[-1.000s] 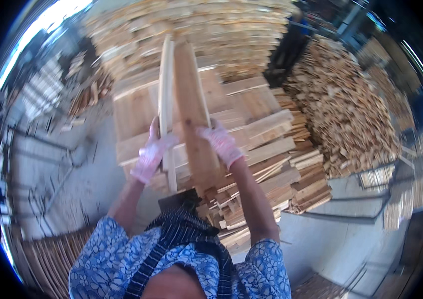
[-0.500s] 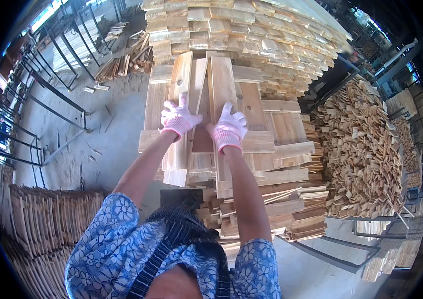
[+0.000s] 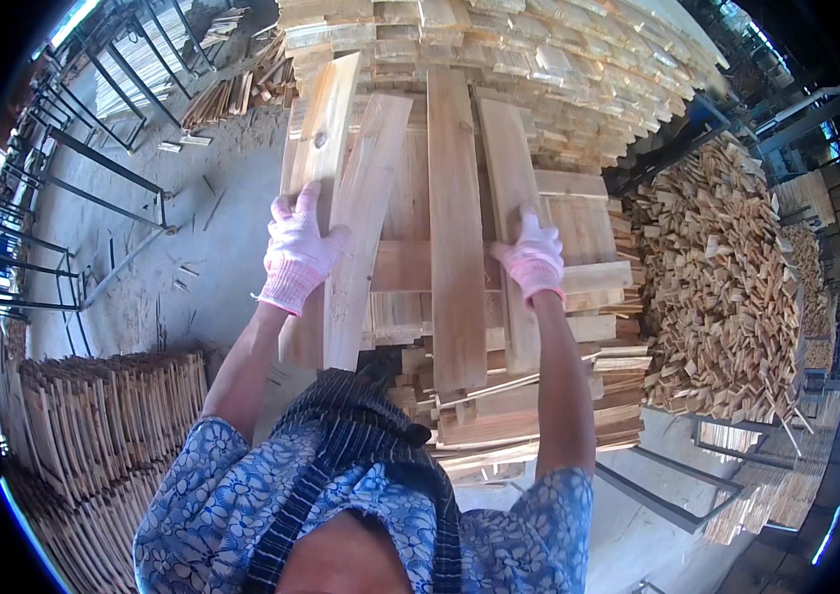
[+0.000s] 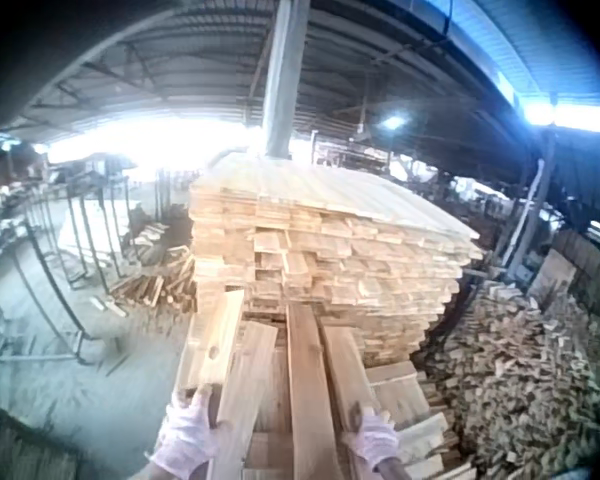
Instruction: The person picks up wooden planks from a large pile and stacks them onto a growing stack. They wear pink gloves and repeatedly lift, align, and place the planks by hand.
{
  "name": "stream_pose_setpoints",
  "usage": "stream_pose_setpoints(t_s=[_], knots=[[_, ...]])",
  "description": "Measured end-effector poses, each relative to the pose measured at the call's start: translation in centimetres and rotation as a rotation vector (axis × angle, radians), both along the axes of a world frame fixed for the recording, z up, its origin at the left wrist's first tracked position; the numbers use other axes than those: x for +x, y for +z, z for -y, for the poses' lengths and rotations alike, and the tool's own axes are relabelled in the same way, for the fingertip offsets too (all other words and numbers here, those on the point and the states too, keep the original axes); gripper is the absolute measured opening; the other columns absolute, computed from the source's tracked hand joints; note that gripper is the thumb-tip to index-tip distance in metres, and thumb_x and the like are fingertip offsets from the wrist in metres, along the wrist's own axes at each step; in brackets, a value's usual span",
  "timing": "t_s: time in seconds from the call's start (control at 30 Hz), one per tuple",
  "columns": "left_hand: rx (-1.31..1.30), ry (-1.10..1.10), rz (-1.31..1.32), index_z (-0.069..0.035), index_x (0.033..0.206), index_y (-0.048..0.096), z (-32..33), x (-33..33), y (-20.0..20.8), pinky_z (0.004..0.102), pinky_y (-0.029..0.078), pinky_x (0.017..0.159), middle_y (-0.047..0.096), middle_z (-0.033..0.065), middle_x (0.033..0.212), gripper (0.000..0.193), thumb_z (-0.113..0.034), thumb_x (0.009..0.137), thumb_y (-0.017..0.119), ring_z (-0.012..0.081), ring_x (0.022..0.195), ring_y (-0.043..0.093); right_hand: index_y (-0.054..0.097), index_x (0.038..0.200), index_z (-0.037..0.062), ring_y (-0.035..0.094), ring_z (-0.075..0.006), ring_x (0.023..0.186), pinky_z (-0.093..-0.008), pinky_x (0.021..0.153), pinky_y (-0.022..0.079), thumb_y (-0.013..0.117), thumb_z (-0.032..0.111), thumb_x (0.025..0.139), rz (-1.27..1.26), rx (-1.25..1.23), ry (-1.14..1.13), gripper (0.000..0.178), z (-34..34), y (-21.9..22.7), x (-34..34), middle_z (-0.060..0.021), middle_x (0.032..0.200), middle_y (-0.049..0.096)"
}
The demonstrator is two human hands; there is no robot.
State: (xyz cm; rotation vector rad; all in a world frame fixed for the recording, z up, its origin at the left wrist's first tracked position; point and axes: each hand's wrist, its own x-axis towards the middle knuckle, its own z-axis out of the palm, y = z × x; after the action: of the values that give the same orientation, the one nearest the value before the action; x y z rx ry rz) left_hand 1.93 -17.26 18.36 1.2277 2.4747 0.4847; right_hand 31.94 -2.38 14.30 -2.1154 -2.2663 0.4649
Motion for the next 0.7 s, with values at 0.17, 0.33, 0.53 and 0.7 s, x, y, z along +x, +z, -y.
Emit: stream_pose_setpoints(t_s=[0.17, 0.33, 0.53, 0.7], knots=[[-0.333, -0.197, -0.148, -0.019, 0.157, 0.036, -1.5, 3.2, -1.0, 0.0529, 0.043, 0.113, 0.026, 0.0271, 0.162, 0.089, -0.053, 0.084, 0.073, 0.0463, 0.142, 0.041, 0.044, 0.151, 0.0206, 0.057, -0.0429, 0.125, -0.0542, 0.102, 0.049, 0.074, 0.052, 0.083, 0.161, -0.019, 0.023, 0.082, -0.4, 1.0, -2.0, -0.0243, 0.135, 0.053], [-0.369, -0.082, -0.142, -0.023, 0.165, 0.021, -6.1, 2.2, -1.8, 0.0526, 0.046, 0.111, 0.013, 0.028, 0.169, 0.102, -0.05, 0.083, 0.075, 0.0485, 0.139, 0.046, 0.058, 0.137, 0.0131, 0.063, -0.0409, 0.113, -0.0523, 0.095, 0.053, 0.075, 0.056, 0.082, 0.032, 0.297, 0.132, 0.072, 2.0, 1.5, -9.2, -0.0235, 0.124, 0.058], [-0.216, -0.001, 0.153, -0.028, 0.164, 0.022, -6.1, 0.1, -1.1, 0.0555, 0.049, 0.108, 0.03, 0.0293, 0.158, 0.104, -0.043, 0.078, 0.079, 0.0487, 0.14, 0.046, 0.033, 0.152, 0.0202, 0.06, -0.0414, 0.12, -0.0488, 0.095, 0.052, 0.076, 0.05, 0.08, 0.075, 0.034, -0.025, 0.089, 1.3, 0.0, -14.7, -0.0255, 0.128, 0.055], [-0.113, 0.153, 0.191, -0.027, 0.162, 0.025, -4.5, -2.8, 0.4, 0.0551, 0.047, 0.109, 0.036, 0.0256, 0.152, 0.102, -0.045, 0.078, 0.079, 0.0462, 0.14, 0.045, 0.033, 0.154, 0.0212, 0.06, -0.043, 0.12, -0.0515, 0.096, 0.051, 0.078, 0.049, 0.078, 0.027, 0.008, -0.007, 0.092, 1.2, 0.3, -14.0, -0.0273, 0.129, 0.054]])
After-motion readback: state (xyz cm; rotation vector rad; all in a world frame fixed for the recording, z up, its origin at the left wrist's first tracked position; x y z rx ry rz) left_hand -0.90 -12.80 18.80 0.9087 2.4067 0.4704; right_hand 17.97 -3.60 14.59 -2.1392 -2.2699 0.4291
